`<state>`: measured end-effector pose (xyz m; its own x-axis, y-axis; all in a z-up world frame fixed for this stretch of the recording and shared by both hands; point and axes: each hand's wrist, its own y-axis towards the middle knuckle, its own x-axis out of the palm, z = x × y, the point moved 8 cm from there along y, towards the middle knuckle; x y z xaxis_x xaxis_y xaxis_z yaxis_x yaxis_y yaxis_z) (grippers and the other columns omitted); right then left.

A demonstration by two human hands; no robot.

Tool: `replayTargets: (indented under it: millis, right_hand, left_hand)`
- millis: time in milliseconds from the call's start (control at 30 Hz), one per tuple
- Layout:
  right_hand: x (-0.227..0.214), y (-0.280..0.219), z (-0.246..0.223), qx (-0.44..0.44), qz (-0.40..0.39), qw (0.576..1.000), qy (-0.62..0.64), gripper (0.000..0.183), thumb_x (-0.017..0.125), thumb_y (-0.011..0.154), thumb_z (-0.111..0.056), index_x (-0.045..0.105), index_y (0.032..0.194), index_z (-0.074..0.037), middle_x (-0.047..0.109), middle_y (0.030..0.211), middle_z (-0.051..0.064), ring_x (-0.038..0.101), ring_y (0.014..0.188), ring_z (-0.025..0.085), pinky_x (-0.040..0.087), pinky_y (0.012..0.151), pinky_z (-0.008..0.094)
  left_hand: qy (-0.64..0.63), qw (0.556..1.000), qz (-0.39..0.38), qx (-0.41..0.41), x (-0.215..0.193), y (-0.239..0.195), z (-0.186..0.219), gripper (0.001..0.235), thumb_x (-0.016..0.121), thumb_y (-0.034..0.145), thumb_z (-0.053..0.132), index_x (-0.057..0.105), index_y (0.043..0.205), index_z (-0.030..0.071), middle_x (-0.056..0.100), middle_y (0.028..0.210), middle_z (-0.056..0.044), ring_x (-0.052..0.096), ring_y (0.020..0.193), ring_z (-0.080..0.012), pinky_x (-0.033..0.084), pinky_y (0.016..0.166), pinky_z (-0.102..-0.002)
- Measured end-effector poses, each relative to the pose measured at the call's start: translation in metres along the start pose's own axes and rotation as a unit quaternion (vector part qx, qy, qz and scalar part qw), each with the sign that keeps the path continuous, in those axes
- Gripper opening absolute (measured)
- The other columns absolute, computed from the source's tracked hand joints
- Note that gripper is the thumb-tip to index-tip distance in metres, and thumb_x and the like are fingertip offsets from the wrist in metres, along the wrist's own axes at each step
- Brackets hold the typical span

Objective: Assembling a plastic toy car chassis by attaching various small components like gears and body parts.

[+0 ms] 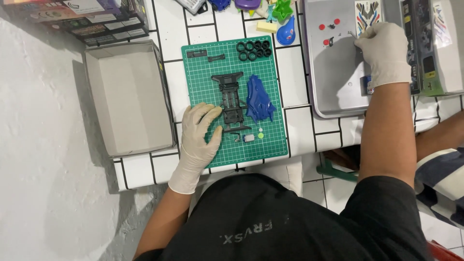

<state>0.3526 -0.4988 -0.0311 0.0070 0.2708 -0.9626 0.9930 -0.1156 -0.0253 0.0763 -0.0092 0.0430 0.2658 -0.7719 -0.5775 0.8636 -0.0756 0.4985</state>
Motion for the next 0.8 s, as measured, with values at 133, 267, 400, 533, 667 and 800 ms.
replayTargets:
  millis: [133,267,400,533,667,800]
  right_hand:
    - [-0.003,-0.002,-0.009,-0.024,-0.007,1.000,-0.009,0.003,0.075,0.089,-0.013,0.073,0.087,-0.014,0.075,0.094,0.008,0.068,0.080,0.031,0.055,0.062,0.047]
    - [-0.013,-0.010,-0.020,-0.021,-0.016,0.998,-0.053,0.005,0.081,0.092,-0.018,0.077,0.095,-0.015,0.075,0.096,0.011,0.070,0.086,0.035,0.057,0.068,0.050]
    - [-0.010,-0.016,-0.011,0.002,-0.020,0.999,-0.040,0.008,0.084,0.093,-0.015,0.077,0.093,-0.012,0.075,0.098,0.014,0.070,0.086,0.036,0.057,0.066,0.051]
    - [-0.007,-0.017,-0.001,0.007,-0.024,1.000,-0.004,0.021,0.073,0.094,-0.003,0.063,0.077,-0.010,0.068,0.083,0.008,0.064,0.075,0.027,0.051,0.054,0.045]
    - [-0.020,-0.023,-0.008,-0.015,0.004,1.000,0.006,0.009,0.078,0.098,-0.012,0.079,0.105,-0.007,0.073,0.099,0.015,0.069,0.085,0.034,0.057,0.067,0.047]
    - [-0.029,-0.034,-0.014,-0.001,0.017,1.000,0.026,0.011,0.081,0.093,-0.010,0.079,0.104,-0.008,0.074,0.108,0.015,0.069,0.095,0.034,0.056,0.076,0.047]
  left_hand:
    - [0.003,1.000,0.000,0.001,0.000,0.000,0.000,0.032,0.058,0.096,0.016,0.066,0.123,0.003,0.062,0.121,-0.013,0.057,0.119,-0.0354,0.042,0.109,-0.053]
    - [0.000,1.000,-0.001,0.000,0.000,0.000,0.000,0.032,0.058,0.096,0.016,0.066,0.123,0.002,0.062,0.121,-0.013,0.058,0.118,-0.0354,0.042,0.108,-0.053]
    - [-0.002,1.000,-0.010,-0.015,0.001,0.000,-0.002,0.032,0.059,0.094,0.015,0.066,0.123,0.003,0.063,0.122,-0.013,0.058,0.119,-0.0357,0.041,0.110,-0.054]
    - [-0.001,1.000,-0.006,-0.001,0.000,0.000,-0.001,0.031,0.058,0.096,0.016,0.066,0.123,0.003,0.063,0.121,-0.012,0.058,0.117,-0.0354,0.043,0.107,-0.053]
    - [0.000,1.000,-0.009,-0.013,0.001,-0.001,-0.003,0.032,0.058,0.097,0.019,0.066,0.124,0.004,0.063,0.123,-0.012,0.057,0.121,-0.0351,0.040,0.111,-0.054]
    - [0.002,1.000,-0.009,-0.013,0.001,-0.001,-0.003,0.033,0.060,0.093,0.015,0.067,0.123,0.003,0.064,0.122,-0.013,0.058,0.120,-0.0356,0.041,0.110,-0.054]
